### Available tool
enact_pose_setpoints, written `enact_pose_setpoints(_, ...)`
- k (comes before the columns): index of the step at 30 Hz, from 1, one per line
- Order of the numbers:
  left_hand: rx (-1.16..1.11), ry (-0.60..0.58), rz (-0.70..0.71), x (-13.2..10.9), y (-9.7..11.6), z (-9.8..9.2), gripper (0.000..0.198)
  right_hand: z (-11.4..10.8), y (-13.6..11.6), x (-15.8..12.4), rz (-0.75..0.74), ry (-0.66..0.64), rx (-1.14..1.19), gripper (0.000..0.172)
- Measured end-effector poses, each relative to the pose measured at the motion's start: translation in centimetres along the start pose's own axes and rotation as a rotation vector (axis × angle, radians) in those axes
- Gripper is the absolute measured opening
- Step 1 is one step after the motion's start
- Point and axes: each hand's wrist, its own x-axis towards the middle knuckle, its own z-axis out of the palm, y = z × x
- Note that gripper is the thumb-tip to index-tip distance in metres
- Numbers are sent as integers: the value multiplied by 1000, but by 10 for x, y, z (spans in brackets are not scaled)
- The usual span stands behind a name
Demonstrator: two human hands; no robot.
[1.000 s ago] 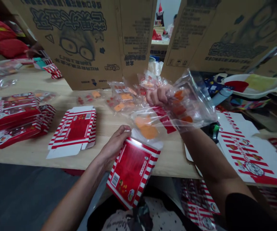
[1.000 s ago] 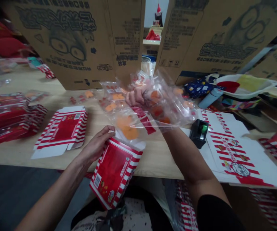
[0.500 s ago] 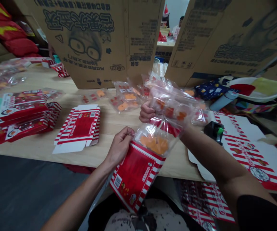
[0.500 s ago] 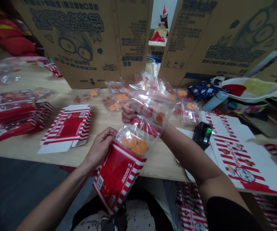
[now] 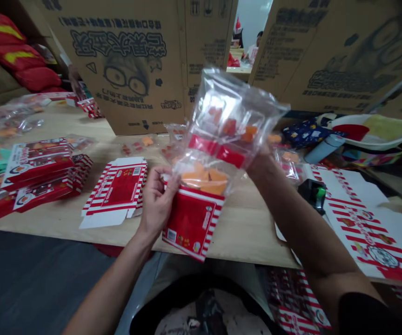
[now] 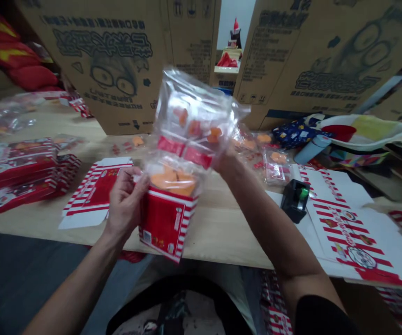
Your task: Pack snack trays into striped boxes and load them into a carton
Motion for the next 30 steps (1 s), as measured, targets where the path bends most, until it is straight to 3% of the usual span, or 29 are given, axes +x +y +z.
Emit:
enact_pose_setpoints(3,138,186,296,24,4,3,31,-26,-35,0,-71,24,235,62)
enact_pose_setpoints(5,208,236,415,30,-6,5,31,-32,-52,-8,-121,-2,186,70)
enact_pose_setpoints(7,250,240,443,28,-23,8,34,-29,-61,-16,-149,-15,54,74)
enact_pose_setpoints(10,299,259,400,15,-49,8,38,-17,-63,-26,-110,-87,-140,57)
enact_pose_setpoints(12,299,261,363,6,-59,5,43,-11,-58,-31,-100,-206,-286,47)
enact_pose_setpoints(16,246,103,223,-4,-59,0,45,-3,-38,-42,-229,-412,-572,46)
enact_pose_setpoints(20,271,93,316,-1,-54,0,44,7,-14,-61,-255,-406,-853,39)
enact_pose_setpoints(25,265,113,445,4,-56,2,44,23,7,-77,-136,-431,-917,30)
enact_pose_setpoints(30,173,179,112,3,-37,11,27,30,6,-85,-141,-315,-984,22)
